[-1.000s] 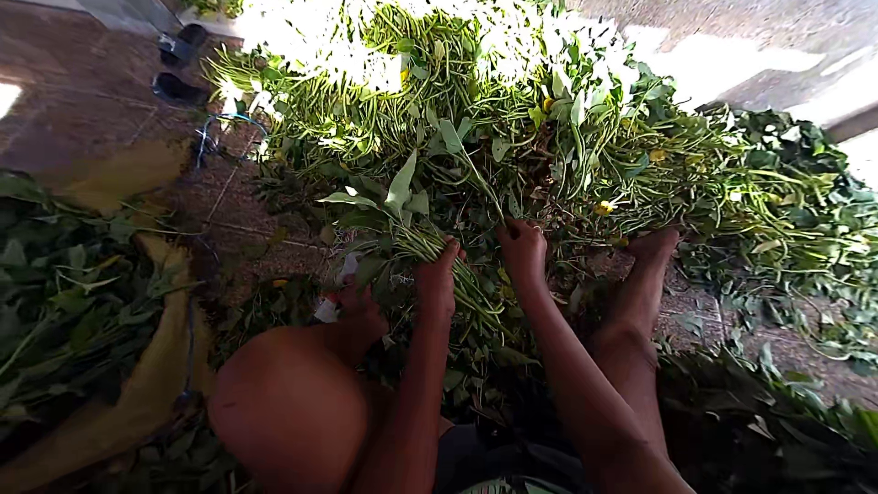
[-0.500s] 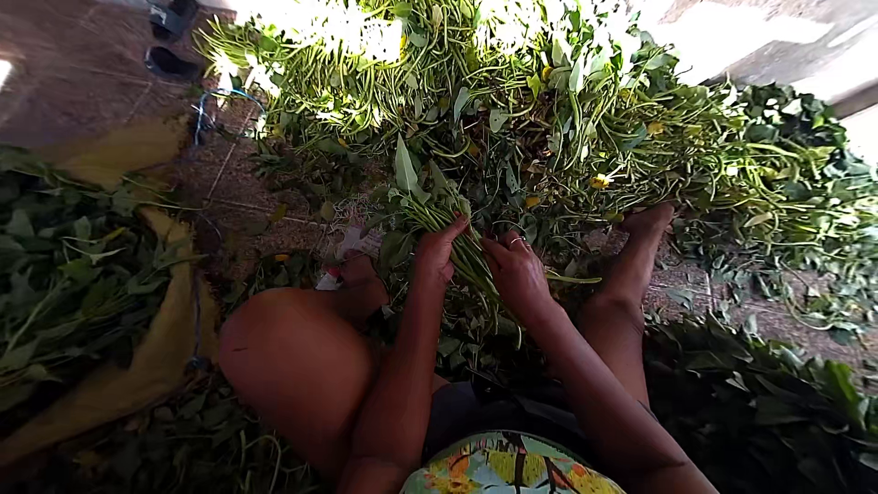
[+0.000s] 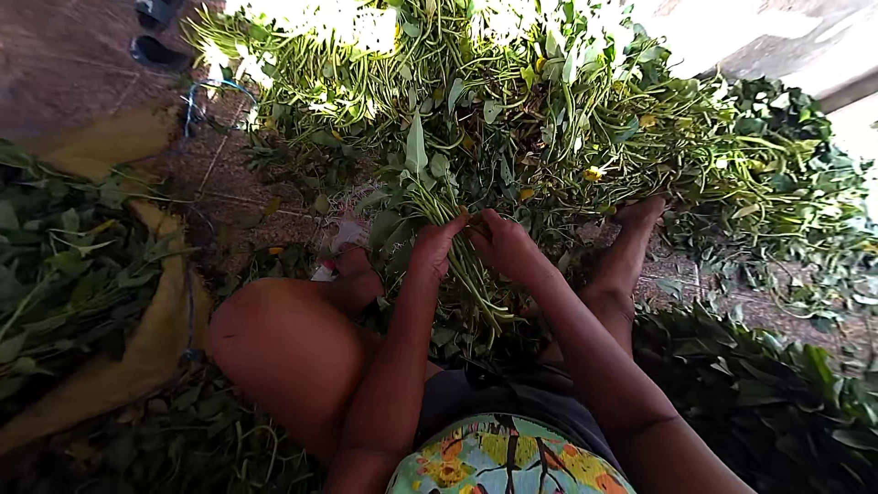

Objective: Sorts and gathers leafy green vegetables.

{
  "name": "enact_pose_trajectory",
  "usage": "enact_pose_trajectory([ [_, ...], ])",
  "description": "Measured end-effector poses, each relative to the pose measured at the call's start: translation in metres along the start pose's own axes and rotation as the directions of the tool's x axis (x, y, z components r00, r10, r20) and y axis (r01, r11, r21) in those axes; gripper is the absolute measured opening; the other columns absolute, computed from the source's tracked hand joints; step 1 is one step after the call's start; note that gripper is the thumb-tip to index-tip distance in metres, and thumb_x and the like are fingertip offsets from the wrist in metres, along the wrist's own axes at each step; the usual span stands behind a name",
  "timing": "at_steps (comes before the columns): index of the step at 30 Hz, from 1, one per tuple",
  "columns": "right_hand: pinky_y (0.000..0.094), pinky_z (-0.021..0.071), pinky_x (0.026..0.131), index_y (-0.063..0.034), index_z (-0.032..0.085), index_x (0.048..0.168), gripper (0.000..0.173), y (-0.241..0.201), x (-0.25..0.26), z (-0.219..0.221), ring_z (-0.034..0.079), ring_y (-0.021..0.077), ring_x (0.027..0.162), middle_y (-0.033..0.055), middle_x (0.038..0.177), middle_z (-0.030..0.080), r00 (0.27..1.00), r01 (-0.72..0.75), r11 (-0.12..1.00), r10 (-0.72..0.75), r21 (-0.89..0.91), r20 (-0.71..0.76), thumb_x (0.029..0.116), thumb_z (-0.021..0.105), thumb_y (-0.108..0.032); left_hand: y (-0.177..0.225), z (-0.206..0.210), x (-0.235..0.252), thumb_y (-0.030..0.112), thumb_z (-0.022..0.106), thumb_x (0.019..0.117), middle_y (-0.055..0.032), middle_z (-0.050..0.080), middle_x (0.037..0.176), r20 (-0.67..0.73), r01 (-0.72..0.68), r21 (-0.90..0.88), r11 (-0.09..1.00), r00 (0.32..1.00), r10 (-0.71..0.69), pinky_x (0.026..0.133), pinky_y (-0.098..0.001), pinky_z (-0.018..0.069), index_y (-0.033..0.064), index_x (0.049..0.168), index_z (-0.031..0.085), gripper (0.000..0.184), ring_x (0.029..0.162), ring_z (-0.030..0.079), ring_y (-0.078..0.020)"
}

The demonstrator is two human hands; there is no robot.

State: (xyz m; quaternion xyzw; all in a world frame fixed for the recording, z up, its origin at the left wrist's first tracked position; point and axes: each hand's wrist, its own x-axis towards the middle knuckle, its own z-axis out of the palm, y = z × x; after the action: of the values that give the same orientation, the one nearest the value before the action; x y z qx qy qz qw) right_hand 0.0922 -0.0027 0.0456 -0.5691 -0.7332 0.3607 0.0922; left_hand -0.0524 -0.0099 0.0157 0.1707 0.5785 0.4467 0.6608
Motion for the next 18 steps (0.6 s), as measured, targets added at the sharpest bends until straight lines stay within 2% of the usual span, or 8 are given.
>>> enact_pose_trajectory([
  [2,0.0539,0.0541,0.074,-0.0012,0.059,0.126,0.028,0.005,0.008,-0.007,0.066,0.0345,0.078,0.0190,0.088,0.066,0.992,-0.010,1.000,0.009,0.012,0.122,0.1066,0.057,-0.021,-0.004,-0.002,0.005,0.021,0.073,0.0956,-0.0066,0.070,0.114,0.015,-0.010,0.081,0.997,1.000,0.009,0.087,-0.0370,0.0555,0.0101,0.122,0.067,0.029,0.099,0.066,-0.0164],
  [4,0.0505,0.0538,0.077,0.0003,0.059,0.123,0.027,0.012,0.018,-0.013,0.065,0.0303,0.080,0.0172,0.092,0.065,0.974,-0.012,1.000,0.005,0.028,0.228,0.1051,0.058,-0.021,-0.008,-0.003,0.008,0.019,0.073,0.0954,-0.0066,0.070,0.116,0.024,-0.014,0.130,0.991,1.000,0.011,0.088,-0.0371,0.0549,0.0098,0.122,0.068,0.028,0.101,0.066,-0.0163],
  [7,0.0485,0.0531,0.085,0.0035,0.063,0.119,0.026,0.013,0.022,-0.021,0.066,0.0290,0.089,0.0191,0.100,0.067,0.960,-0.024,0.999,0.012,0.042,0.280,0.1028,0.062,-0.017,-0.008,0.000,0.005,0.018,0.075,0.0938,-0.0072,0.070,0.111,-0.016,0.001,0.122,0.993,1.000,0.001,0.085,-0.0373,0.0551,0.0093,0.119,0.069,0.028,0.097,0.066,-0.0173],
  [9,0.0470,0.0519,0.078,0.0023,0.066,0.112,0.020,0.017,0.018,-0.020,0.063,0.0262,0.082,0.0158,0.092,0.066,0.967,-0.020,0.998,0.004,0.058,0.254,0.0984,0.065,-0.013,-0.006,0.001,0.006,0.015,0.075,0.0932,-0.0065,0.071,0.103,-0.067,-0.024,0.054,0.998,0.997,0.027,0.081,-0.0340,0.0559,0.0076,0.118,0.068,0.027,0.090,0.067,-0.0156],
  [11,0.0423,0.0477,0.060,0.0001,0.067,0.099,0.010,0.027,0.005,-0.014,0.057,0.0215,0.064,0.0109,0.075,0.060,0.980,-0.020,0.995,-0.001,0.101,0.200,0.0956,0.067,-0.010,0.003,-0.009,0.016,0.008,0.072,0.0942,-0.0052,0.067,0.088,-0.162,-0.097,-0.078,0.992,0.983,0.084,0.071,-0.0285,0.0567,0.0046,0.114,0.067,0.020,0.076,0.065,-0.0137],
  [12,0.0386,0.0458,0.056,-0.0017,0.066,0.098,0.009,0.034,-0.005,-0.014,0.054,0.0184,0.060,0.0084,0.072,0.057,0.979,-0.035,0.992,0.009,0.123,0.202,0.0969,0.065,-0.011,0.009,-0.017,0.020,0.006,0.070,0.0954,-0.0042,0.066,0.088,-0.197,-0.132,-0.126,0.983,0.975,0.106,0.069,-0.0266,0.0568,0.0049,0.114,0.065,0.019,0.074,0.064,-0.0126],
  [15,0.0343,0.0489,0.064,-0.0014,0.067,0.109,0.016,0.058,-0.033,-0.023,0.055,0.0136,0.066,0.0069,0.079,0.061,0.978,-0.066,0.980,0.027,0.187,0.206,0.1018,0.064,-0.015,0.022,-0.031,0.026,0.004,0.070,0.0951,-0.0048,0.067,0.087,-0.285,-0.213,-0.164,0.963,0.945,0.160,0.066,-0.0254,0.0570,0.0045,0.116,0.065,0.022,0.071,0.065,-0.0119],
  [18,0.0290,0.0453,0.063,-0.0005,0.067,0.110,0.023,0.075,-0.052,-0.021,0.051,0.0083,0.064,0.0032,0.076,0.058,0.990,0.034,0.976,-0.062,0.217,0.124,0.1040,0.060,-0.022,0.021,-0.033,0.028,0.004,0.066,0.0979,-0.0034,0.066,0.087,-0.258,-0.207,-0.182,0.961,0.953,0.156,0.067,-0.0256,0.0577,0.0053,0.116,0.062,0.018,0.072,0.065,-0.0114],
])
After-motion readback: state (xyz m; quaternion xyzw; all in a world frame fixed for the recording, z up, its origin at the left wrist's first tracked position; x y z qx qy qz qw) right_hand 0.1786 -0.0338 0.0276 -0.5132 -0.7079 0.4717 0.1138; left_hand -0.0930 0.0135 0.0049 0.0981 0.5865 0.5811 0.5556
